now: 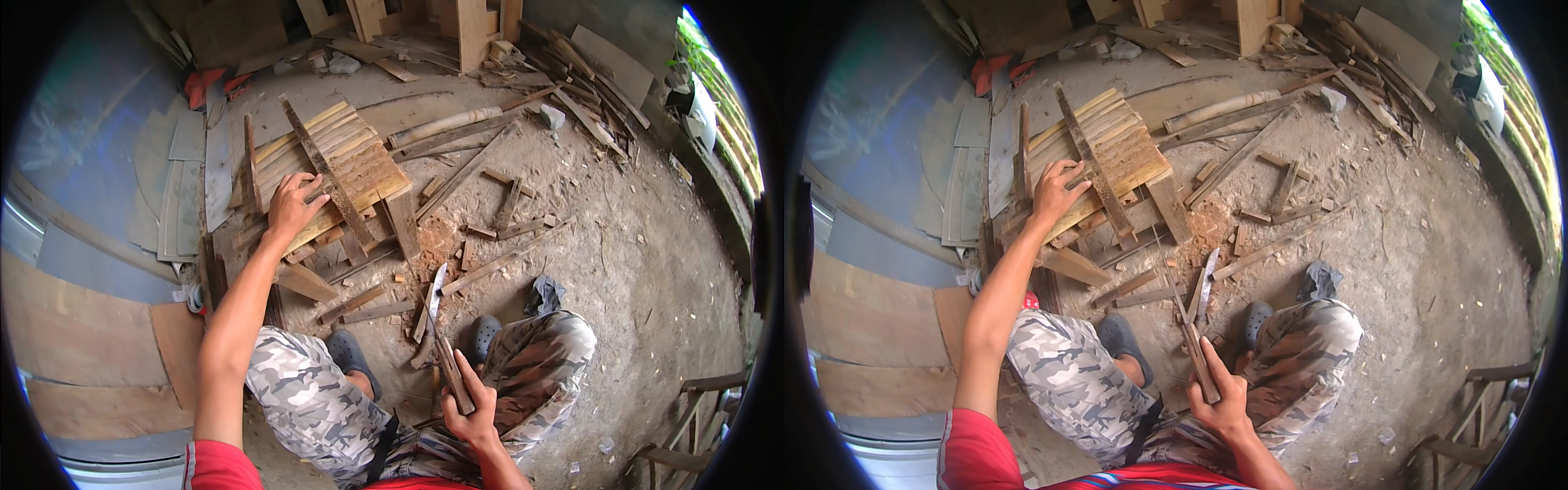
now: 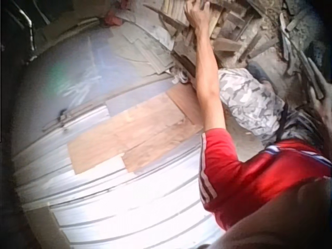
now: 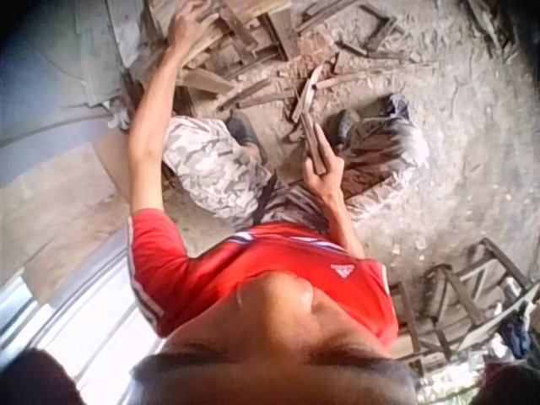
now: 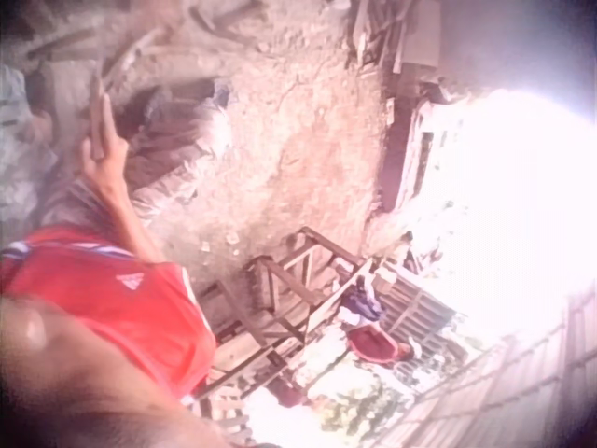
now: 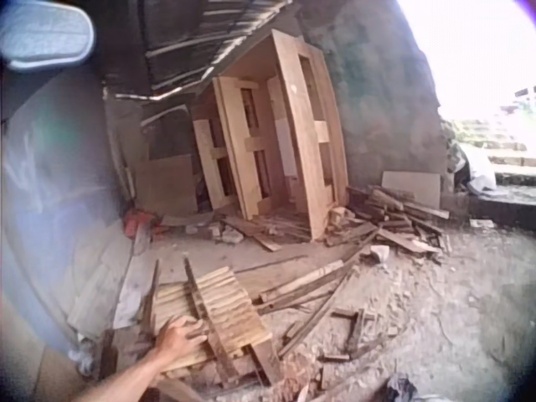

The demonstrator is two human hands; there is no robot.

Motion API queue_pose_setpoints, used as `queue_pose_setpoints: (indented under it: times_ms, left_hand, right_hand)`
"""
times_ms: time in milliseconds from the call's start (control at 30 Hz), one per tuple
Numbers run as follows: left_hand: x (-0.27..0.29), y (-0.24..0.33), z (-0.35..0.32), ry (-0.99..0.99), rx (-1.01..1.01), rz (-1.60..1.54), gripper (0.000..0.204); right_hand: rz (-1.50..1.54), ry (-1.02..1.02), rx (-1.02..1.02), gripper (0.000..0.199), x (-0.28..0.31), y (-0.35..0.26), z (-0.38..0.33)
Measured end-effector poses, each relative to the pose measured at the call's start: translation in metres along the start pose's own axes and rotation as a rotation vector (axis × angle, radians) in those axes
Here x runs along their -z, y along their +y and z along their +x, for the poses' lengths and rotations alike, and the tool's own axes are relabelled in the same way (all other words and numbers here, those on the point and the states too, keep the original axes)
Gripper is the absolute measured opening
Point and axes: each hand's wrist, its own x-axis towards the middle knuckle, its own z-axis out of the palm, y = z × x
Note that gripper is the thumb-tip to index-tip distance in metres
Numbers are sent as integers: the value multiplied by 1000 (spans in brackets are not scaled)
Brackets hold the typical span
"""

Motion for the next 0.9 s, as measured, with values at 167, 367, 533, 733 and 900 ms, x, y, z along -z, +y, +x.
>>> queue_pose_setpoints:
  times_ms: [167, 367, 533, 733, 900]
  left_hand:
    - [-4, -3, 0, 177, -119, -100, 30]
    - [-5, -26, 11, 149, 462, -470, 60]
    - [0, -15, 12, -199, 217, -129, 70]
    - [2, -18, 22, -226, 499, -299, 58]
    - [9, -14, 33, -498, 416, 13, 67]
  right_hand:
    - [-1, -5, -39, 69, -1, 4, 3]
    - [7, 3, -21, 69, -4, 7, 4]
    - [4, 5, -3, 69, -7, 7, 3]
    - [11, -11, 46, 70, -8, -12, 15]
    - [37, -93, 87, 69, -16, -38, 34]
